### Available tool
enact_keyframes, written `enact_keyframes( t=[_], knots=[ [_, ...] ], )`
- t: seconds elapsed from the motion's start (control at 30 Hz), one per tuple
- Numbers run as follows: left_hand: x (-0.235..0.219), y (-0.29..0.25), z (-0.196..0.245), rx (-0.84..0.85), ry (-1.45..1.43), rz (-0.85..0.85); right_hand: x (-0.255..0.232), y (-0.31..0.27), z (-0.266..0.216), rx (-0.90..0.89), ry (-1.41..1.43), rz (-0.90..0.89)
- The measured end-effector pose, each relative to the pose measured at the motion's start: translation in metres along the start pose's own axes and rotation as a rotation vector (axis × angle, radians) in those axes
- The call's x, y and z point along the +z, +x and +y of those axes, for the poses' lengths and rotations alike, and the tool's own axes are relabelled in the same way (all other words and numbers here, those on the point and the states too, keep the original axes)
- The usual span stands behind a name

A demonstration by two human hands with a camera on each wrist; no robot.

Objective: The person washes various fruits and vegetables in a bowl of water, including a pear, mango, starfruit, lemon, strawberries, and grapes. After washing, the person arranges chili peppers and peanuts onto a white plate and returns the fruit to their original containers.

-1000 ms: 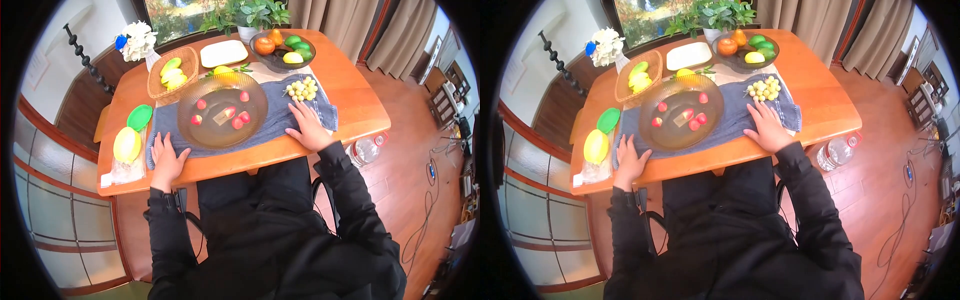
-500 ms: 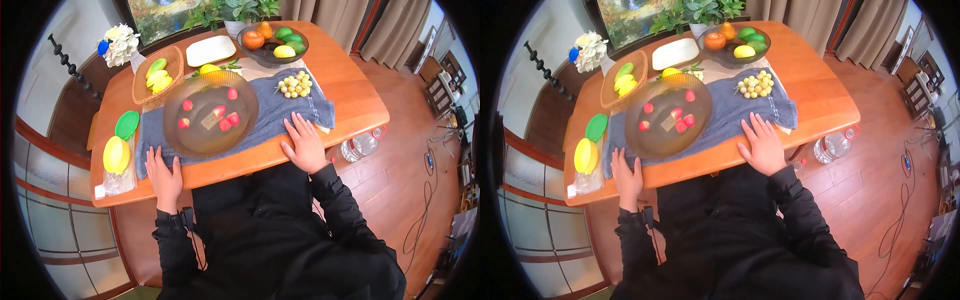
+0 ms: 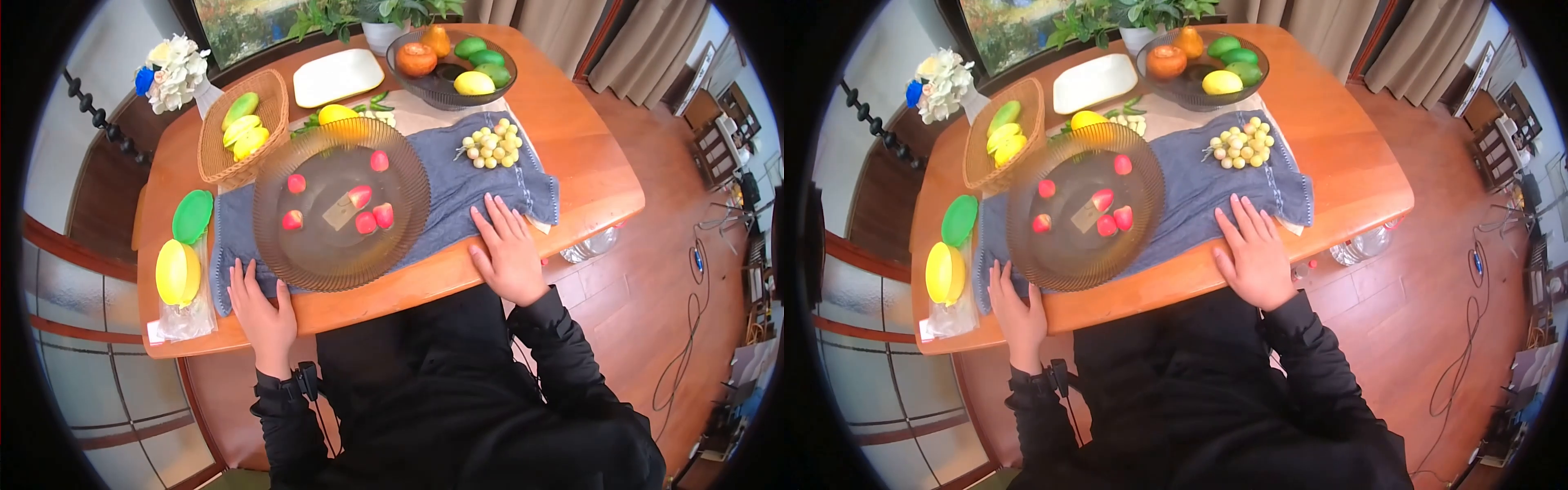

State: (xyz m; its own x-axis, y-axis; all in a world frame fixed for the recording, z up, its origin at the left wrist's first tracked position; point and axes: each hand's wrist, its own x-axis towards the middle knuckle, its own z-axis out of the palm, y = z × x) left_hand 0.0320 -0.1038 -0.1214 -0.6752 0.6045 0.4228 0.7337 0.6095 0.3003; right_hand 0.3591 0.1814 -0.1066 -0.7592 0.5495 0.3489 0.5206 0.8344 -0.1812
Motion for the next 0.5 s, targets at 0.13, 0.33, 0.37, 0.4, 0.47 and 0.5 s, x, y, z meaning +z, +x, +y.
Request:
enact_keyframes(
  t=[0.13, 0.33, 0.37, 0.4, 0.47, 0.5],
  knots=[
    [-0.0028, 0.0004, 0.0018, 0.005, -0.013, -0.012, 0.0027, 0.0032, 0.0012, 0.047, 0.068, 0.029],
    [-0.0047, 0.0024, 0.0031, -0.004, -0.006, -0.026, 0.0042, 0.0065, -0.0005, 0.077, 0.073, 0.060],
    [-0.0050, 0.0024, 0.0034, -0.003, -0.009, -0.023, 0.0059, 0.0060, -0.0007, 0.080, 0.067, 0.072],
    [-0.0052, 0.0021, 0.0036, -0.001, -0.012, -0.019, 0.0059, 0.0061, -0.0018, 0.077, 0.072, 0.068],
    [-0.0056, 0.0017, 0.0041, -0.008, -0.011, -0.018, 0.0030, 0.0070, -0.0047, 0.088, 0.053, 0.067],
    [-0.0054, 0.0024, 0.0048, -0.010, -0.015, -0.015, 0.0028, 0.0078, -0.0047, 0.079, 0.055, 0.070]
  ],
)
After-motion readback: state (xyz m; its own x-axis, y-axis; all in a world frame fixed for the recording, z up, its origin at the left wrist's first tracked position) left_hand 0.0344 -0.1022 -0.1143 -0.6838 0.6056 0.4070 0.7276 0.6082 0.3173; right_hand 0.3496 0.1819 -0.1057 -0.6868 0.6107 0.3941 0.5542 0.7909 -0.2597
